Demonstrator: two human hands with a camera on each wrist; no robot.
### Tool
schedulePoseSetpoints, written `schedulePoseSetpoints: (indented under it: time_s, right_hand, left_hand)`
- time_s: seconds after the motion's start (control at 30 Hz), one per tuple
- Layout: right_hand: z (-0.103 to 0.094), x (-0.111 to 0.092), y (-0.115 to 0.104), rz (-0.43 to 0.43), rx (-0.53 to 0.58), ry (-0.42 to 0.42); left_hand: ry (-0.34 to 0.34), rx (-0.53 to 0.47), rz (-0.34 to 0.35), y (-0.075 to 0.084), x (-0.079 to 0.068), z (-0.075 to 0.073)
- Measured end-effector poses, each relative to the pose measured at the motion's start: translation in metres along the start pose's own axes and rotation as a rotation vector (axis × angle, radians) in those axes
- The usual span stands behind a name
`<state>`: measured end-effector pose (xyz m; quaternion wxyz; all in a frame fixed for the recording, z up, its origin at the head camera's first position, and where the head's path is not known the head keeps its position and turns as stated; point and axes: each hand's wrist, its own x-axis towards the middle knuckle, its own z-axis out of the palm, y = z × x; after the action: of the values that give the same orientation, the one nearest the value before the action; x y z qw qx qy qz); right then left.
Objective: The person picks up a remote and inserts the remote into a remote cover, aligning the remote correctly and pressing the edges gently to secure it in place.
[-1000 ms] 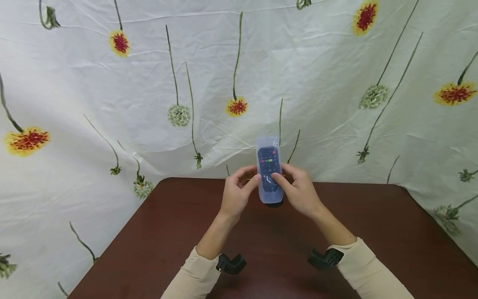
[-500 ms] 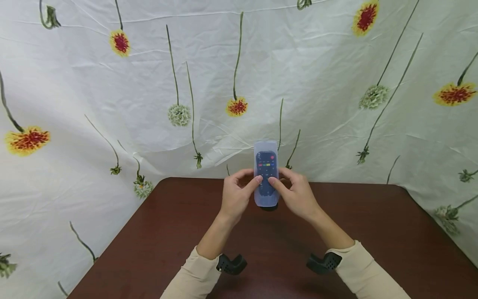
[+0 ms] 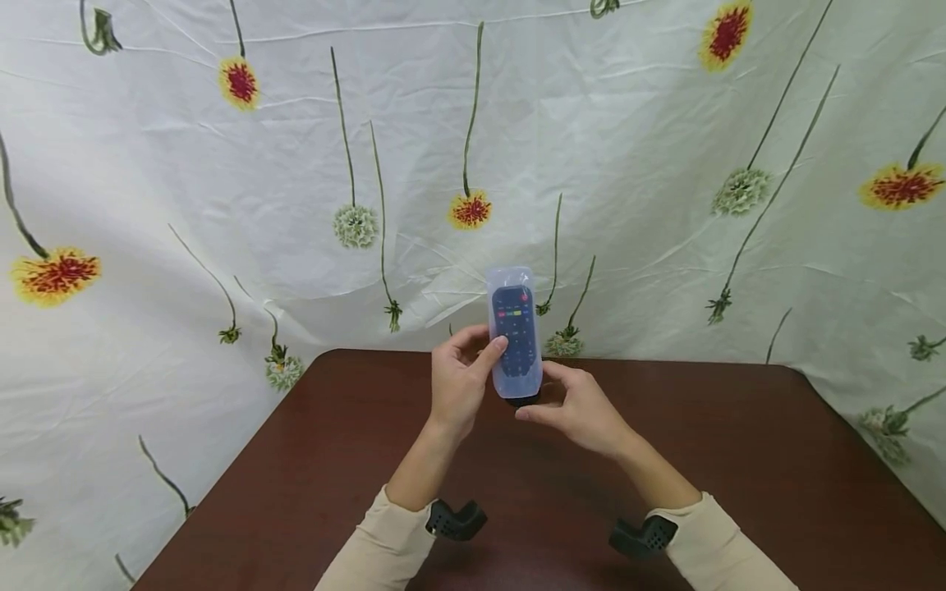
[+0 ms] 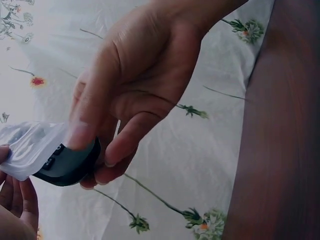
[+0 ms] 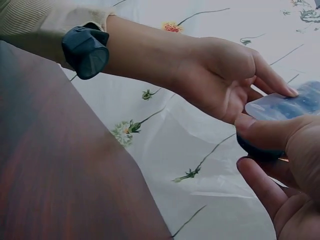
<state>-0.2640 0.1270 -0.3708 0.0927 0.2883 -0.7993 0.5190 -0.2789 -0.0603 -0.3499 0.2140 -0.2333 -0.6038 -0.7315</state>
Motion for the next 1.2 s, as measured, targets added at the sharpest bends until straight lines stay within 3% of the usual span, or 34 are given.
schedulePoseSetpoints:
  time_s: [0.17,0.43,0.97,1.2]
  right_hand:
    - [0.006,-0.001,0.006,-0.012,-0.01,0.016]
    - [0.011,-0.003,0.009,-0.033,0.125,0.07]
    - [0.005,-0.01,0.017,-0.078,0.112,0.128]
    - [0.0,-0.01,0.014,-0.062,0.183,0.101]
  left_hand:
    - [0.0,0.016,0.005,-0.003,0.0,0.003]
    - [-0.06,0.068,0.031,-0.008,0.001,0.004]
    - [-0.119,0.126,0.019,-0.014,-0.003,0.007]
    - [-0.083,0.123,0.017,-0.014,-0.002,0.005]
